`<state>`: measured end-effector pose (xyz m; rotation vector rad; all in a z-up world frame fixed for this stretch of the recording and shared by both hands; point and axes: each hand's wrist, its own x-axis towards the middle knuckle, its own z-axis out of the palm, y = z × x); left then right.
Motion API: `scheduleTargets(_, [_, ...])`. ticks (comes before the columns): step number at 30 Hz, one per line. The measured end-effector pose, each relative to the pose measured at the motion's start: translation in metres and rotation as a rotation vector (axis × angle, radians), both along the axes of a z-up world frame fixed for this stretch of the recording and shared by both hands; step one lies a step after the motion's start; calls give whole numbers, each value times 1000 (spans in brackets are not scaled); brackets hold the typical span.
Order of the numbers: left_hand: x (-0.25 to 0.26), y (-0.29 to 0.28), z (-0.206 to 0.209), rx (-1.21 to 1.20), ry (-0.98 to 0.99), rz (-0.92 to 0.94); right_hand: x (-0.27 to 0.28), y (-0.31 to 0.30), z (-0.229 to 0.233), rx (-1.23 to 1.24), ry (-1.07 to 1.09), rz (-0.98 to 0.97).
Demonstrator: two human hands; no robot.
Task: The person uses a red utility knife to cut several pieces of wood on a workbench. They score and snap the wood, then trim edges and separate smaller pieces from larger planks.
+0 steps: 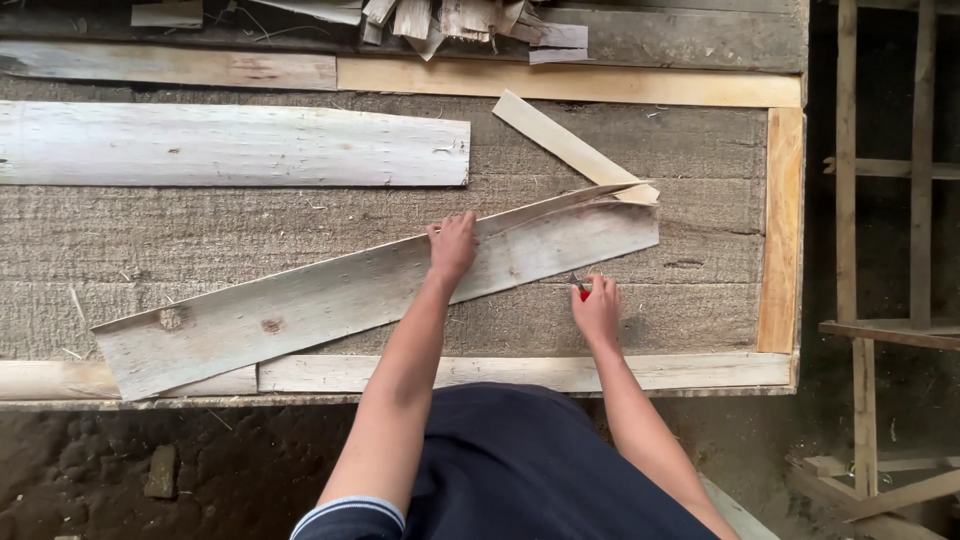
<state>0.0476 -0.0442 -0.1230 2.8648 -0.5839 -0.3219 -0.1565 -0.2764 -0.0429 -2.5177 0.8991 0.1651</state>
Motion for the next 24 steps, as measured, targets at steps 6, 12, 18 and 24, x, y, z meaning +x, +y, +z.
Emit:
scheduleTargets(6, [32, 15, 43, -220, 137, 35, -2, -10, -34, 121, -257, -83])
scheduleTargets(12, [35, 19, 93, -277, 287, 2, 43, 31, 71, 1192, -572, -657])
scheduleTargets(18, [1, 18, 186, -409, 100, 41, 51, 29, 87, 1429, -721, -786])
scheduleTargets(24, [-2, 15, 190, -517, -62, 81, 56, 47, 116, 1540, -820, -841])
